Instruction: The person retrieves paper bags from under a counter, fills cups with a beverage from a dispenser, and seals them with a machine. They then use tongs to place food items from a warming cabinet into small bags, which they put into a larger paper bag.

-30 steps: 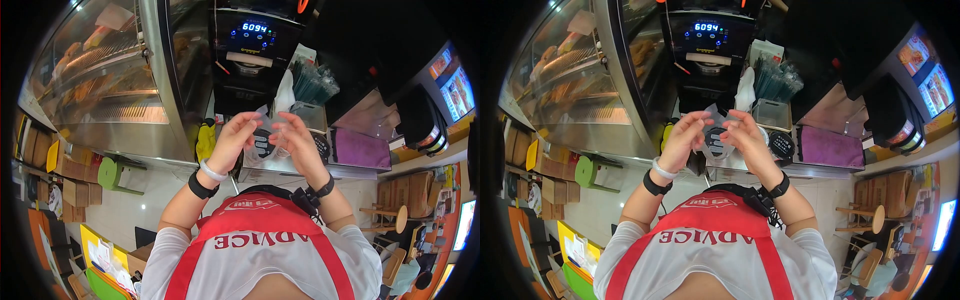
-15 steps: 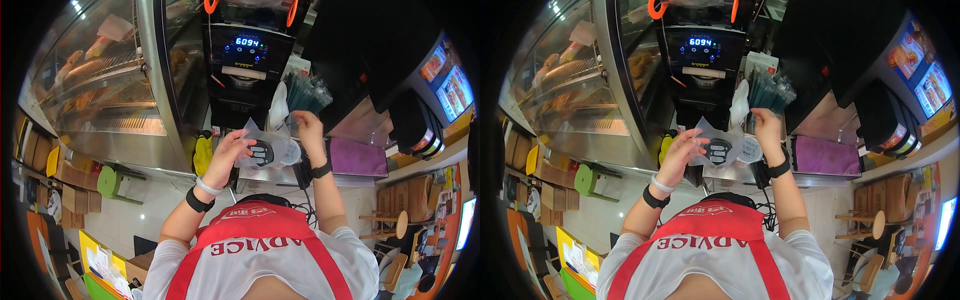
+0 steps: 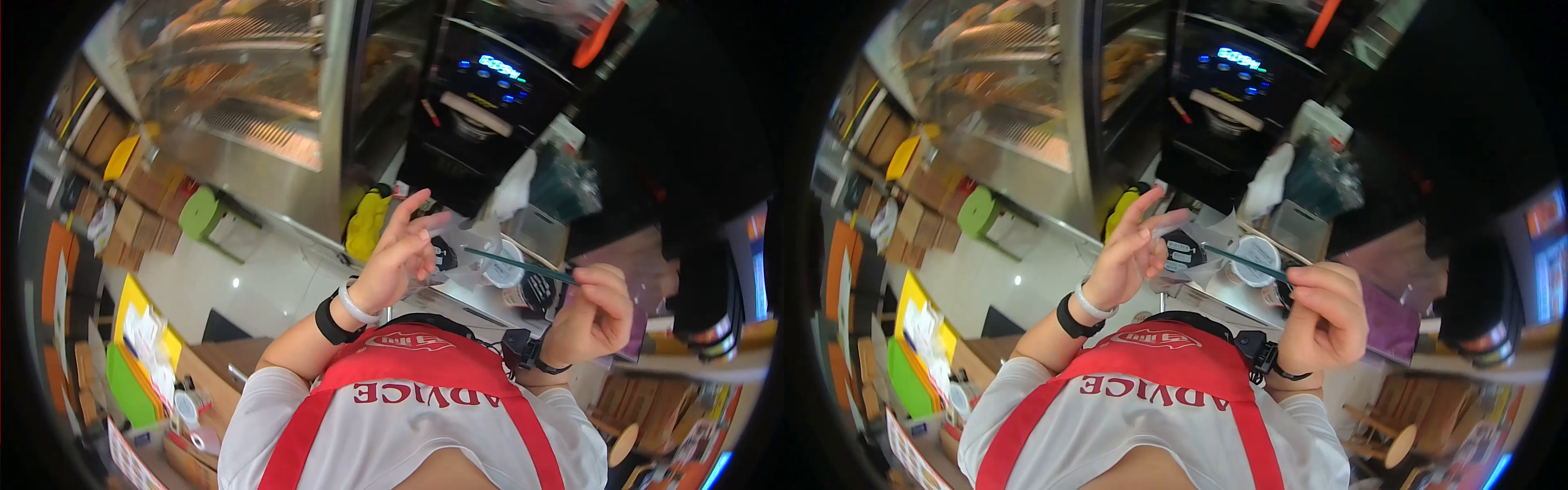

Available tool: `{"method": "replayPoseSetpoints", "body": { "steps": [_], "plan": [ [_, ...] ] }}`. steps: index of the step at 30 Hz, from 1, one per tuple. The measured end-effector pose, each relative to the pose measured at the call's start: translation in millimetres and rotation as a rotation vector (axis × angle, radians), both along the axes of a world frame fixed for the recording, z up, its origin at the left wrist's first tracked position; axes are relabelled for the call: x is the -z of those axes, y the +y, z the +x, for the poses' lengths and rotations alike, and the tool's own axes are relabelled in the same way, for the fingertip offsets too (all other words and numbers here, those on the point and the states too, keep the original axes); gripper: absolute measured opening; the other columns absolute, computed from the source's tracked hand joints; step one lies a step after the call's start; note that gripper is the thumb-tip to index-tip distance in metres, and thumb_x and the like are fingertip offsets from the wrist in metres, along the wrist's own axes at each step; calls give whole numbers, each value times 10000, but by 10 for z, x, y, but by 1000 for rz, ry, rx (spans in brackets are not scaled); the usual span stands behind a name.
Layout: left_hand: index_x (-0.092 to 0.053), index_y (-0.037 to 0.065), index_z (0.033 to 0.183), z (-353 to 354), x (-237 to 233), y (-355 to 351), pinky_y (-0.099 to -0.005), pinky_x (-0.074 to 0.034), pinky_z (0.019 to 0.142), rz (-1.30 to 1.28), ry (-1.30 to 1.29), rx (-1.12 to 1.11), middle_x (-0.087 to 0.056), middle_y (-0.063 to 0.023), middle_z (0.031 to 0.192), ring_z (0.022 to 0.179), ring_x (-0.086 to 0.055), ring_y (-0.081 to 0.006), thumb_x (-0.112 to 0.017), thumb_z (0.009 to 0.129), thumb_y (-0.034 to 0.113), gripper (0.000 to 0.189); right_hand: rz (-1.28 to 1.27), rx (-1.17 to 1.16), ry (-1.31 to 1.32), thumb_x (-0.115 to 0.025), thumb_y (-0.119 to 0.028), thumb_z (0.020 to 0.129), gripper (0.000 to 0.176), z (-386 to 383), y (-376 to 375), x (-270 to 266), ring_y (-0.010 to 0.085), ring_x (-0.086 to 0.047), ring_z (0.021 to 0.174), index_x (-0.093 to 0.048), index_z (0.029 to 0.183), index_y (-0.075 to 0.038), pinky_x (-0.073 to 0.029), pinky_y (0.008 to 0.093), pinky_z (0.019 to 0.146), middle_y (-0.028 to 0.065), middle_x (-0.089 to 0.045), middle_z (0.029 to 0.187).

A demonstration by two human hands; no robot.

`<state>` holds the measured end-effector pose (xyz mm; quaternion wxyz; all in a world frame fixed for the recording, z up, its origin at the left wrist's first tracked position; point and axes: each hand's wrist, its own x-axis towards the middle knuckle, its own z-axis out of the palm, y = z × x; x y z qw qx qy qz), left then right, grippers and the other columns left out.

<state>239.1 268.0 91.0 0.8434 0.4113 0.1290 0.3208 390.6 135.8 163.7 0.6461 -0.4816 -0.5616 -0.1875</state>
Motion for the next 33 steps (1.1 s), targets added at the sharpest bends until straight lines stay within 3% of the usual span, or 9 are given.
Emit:
{"method": "replayPoseSetpoints", "body": {
  "steps": [1, 4, 8, 18, 23, 25, 29, 31, 33],
  "plan": [
    [-169, 126, 1323, -69, 5, -7, -170, -363, 495, 11, 18, -15, -350, -214, 1230, 585, -471, -84, -502, 776, 266, 655, -68, -66, 69, -554, 65, 704, 95, -15, 58, 38, 219, -535, 658, -515, 712, -21, -431, 287, 608, 132, -591, 729],
    [-163, 129, 1324, -334, -34, -62, -170, -358, 485, 14, 67, -101, -339, -210, 1239, 577, -483, -85, -514, 770, 272, 672, -223, -338, 153, -518, 103, 678, 114, -178, 418, 152, 212, -540, 664, -530, 692, -10, -428, 274, 621, 116, -592, 726],
    [-160, 127, 1323, -845, -27, -90, -162, -339, 470, -22, 150, -340, -331, -203, 1251, 565, -478, -68, -512, 779, 267, 663, -659, -747, 447, -474, 103, 734, 124, -714, 890, 422, 128, -520, 740, -521, 775, -4, -412, 218, 657, 91, -559, 827],
    [-207, 122, 1301, -2329, 177, -221, -157, -352, 506, -134, 46, -749, -309, -171, 1276, 582, -440, -30, -481, 807, 195, 570, -998, -1228, 394, -498, 69, 750, 106, -2252, 1624, 446, 70, -473, 681, -486, 811, -18, -378, 183, 581, 60, -527, 832],
    [-198, 101, 1301, -3061, 177, -244, -166, -364, 524, -133, -62, -995, -336, -170, 1245, 597, -450, -44, -479, 813, 162, 566, -1385, -1458, 16, -488, 56, 740, 96, -3359, 1809, 1017, 101, -510, 715, -481, 803, -16, -413, 229, 621, 50, -540, 782],
    [-190, 89, 1301, -3318, 185, -279, -176, -381, 546, -126, -65, -1057, -335, -174, 1244, 622, -464, -60, -486, 808, 146, 578, -1327, -1382, -415, -507, 41, 715, 124, -3685, 1850, 1196, 144, -532, 722, -494, 827, -10, -425, 271, 639, 70, -545, 759],
    [-187, 93, 1302, -3795, 247, -395, -184, -391, 559, -119, -116, -1244, -336, -169, 1235, 651, -475, -72, -480, 808, 136, 576, -1175, -1519, -559, -537, 2, 699, 188, -4344, 1961, 1066, 192, -538, 708, -511, 885, -10, -423, 296, 633, 90, -547, 766],
    [-187, 96, 1303, -3968, 285, -471, -201, -401, 602, -105, -142, -1416, -339, -161, 1222, 703, -491, -86, -470, 812, 130, 567, -1108, -1736, -774, -549, -36, 703, 174, -4554, 2070, 1012, 246, -548, 685, -551, 876, -20, -426, 312, 610, 103, -564, 753],
    [-191, 98, 1301, -4176, 305, -569, -219, -406, 643, -104, -171, -1511, -338, -156, 1218, 742, -497, -99, -462, 816, 126, 557, -974, -1724, -1030, -554, -59, 707, 134, -4816, 2174, 1051, 264, -546, 673, -569, 837, -29, -428, 323, 599, 106, -570, 737]
  ]
}}
